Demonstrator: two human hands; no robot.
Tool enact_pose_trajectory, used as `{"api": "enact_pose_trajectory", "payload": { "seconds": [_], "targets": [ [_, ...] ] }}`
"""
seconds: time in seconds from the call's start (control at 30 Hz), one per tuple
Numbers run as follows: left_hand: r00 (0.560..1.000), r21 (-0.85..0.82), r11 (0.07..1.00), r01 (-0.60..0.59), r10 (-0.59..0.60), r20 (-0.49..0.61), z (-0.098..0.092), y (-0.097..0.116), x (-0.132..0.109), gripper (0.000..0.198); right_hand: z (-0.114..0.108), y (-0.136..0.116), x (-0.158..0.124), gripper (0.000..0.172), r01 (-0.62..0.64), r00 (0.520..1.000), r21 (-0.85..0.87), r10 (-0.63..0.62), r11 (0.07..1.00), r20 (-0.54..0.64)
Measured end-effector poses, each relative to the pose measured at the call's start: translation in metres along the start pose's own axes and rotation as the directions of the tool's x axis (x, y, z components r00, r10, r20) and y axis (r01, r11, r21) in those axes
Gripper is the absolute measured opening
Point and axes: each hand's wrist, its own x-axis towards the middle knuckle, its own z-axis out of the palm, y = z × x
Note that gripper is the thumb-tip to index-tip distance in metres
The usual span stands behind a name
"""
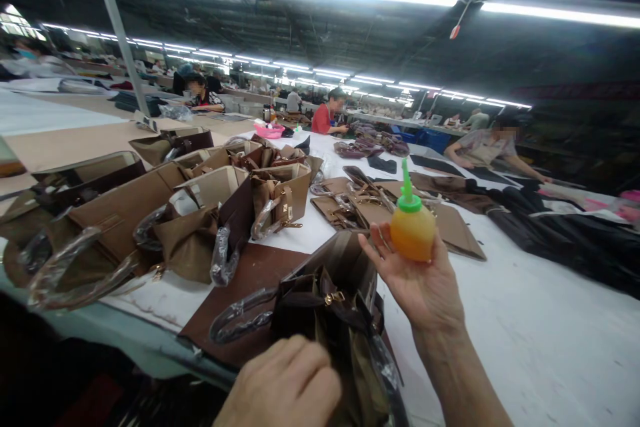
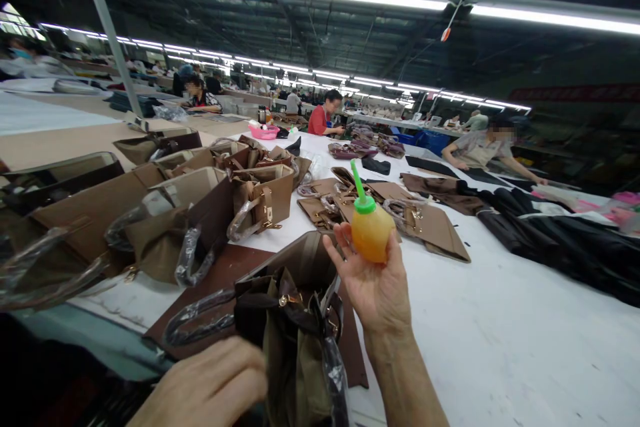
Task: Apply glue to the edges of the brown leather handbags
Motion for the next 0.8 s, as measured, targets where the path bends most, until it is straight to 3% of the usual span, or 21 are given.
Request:
{"api": "enact_pose_trajectory", "payload": {
  "seconds": [0.03, 0.07, 0.17, 0.27, 0.4, 0.5, 0.6, 0.7, 0.8],
  "targets": [
    [0.993, 0.025, 1.000, -0.015, 0.018, -0.113, 0.001, 0.006, 0.015, 0.030, 0.001, 0.001, -0.001, 0.039, 0.005, 1.000, 0.000, -0.005, 1.000, 0.004],
    [0.989, 0.025, 0.999, 0.023, -0.019, -0.144, 0.002, 0.012, 0.032, 0.043, 0.002, 0.002, -0.001, 0.039, 0.011, 1.000, -0.002, -0.011, 1.000, 0.006],
    [0.963, -0.002, 0.964, 0.268, -0.267, 0.039, 0.006, 0.024, 0.078, 0.051, 0.004, 0.002, -0.005, 0.036, 0.031, 1.000, -0.017, -0.031, 0.999, 0.006],
    [0.918, 0.048, 0.938, 0.343, -0.345, 0.193, 0.010, 0.021, 0.099, 0.030, 0.003, 0.000, -0.009, 0.034, 0.058, 0.998, -0.036, -0.058, 0.998, 0.000],
    [0.931, 0.030, 0.953, 0.300, -0.299, 0.210, 0.008, 0.002, 0.094, 0.014, 0.005, -0.008, -0.014, 0.036, 0.037, 0.999, -0.076, -0.039, 0.996, -0.013],
    [0.973, 0.039, 0.988, 0.147, -0.152, 0.174, -0.009, -0.011, 0.085, 0.011, 0.015, -0.019, -0.021, 0.032, 0.009, 0.998, -0.143, -0.018, 0.990, -0.065],
    [0.984, 0.047, 0.999, 0.004, -0.012, 0.176, -0.030, -0.022, 0.077, 0.010, 0.027, -0.030, -0.030, 0.031, -0.019, 0.985, -0.212, -0.018, 0.977, -0.172],
    [0.976, 0.019, 1.000, 0.003, -0.007, 0.219, -0.041, -0.033, 0.065, 0.011, 0.031, -0.033, -0.038, 0.033, -0.083, 0.971, -0.247, 0.022, 0.966, -0.239],
    [0.984, -0.133, 0.990, 0.041, -0.017, 0.178, -0.038, -0.040, 0.053, 0.015, 0.025, -0.028, -0.040, 0.030, -0.123, 0.976, -0.274, 0.065, 0.954, -0.210]
  ]
}}
